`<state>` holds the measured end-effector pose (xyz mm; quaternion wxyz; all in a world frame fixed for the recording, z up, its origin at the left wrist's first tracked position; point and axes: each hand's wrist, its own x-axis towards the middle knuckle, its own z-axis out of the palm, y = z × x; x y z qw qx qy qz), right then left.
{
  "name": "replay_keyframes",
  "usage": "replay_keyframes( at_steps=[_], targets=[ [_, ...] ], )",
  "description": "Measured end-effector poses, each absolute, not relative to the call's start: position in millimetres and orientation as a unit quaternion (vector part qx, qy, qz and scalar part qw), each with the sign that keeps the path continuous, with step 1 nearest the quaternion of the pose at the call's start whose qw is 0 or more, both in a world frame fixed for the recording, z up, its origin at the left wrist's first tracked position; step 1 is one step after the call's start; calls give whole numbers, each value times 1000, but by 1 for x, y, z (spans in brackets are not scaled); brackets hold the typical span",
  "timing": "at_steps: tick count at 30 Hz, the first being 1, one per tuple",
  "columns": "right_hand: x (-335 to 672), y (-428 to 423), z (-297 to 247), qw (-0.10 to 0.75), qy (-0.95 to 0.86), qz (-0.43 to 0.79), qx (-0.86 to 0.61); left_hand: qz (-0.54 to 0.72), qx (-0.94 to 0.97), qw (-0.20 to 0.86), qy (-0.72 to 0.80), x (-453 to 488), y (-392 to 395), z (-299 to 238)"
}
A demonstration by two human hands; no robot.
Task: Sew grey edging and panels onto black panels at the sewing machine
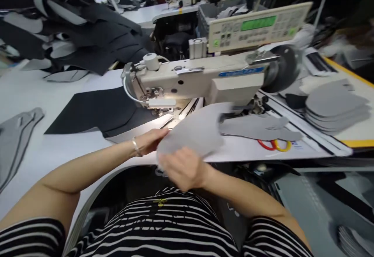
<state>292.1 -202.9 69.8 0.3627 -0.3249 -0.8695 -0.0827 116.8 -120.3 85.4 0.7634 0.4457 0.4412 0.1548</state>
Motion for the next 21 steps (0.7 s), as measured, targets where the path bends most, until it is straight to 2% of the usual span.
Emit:
replay_keyframes(
  at_steps=[3, 6, 8, 10, 13, 16, 19, 21],
  targets=[
    [226, -207, 62, 389, -910, -65, -130, 144, 423, 740, 502, 97, -130, 75],
    [211, -195, 61, 394, -917, -13, -57, 157, 436, 696, 548, 41, -133, 86],
    [215, -175, 58, 391, -916, 24, -83, 166, 471, 622, 602, -5, -126, 102],
    [220, -146, 49, 368, -913, 46, -170, 150, 527, 493, 675, -49, -110, 115],
    [218, -98, 29, 259, -914, 48, -309, 4, 606, 238, 759, -92, -75, 112],
    [216, -58, 12, 155, -910, 27, -382, -127, 635, 65, 759, -103, -47, 84],
    [224, -36, 2, 79, -910, 81, -399, -138, 713, -5, 687, -98, -34, 54],
    [235, -28, -3, 59, -921, 147, -356, -149, 759, 31, 634, -94, -30, 42]
  ],
)
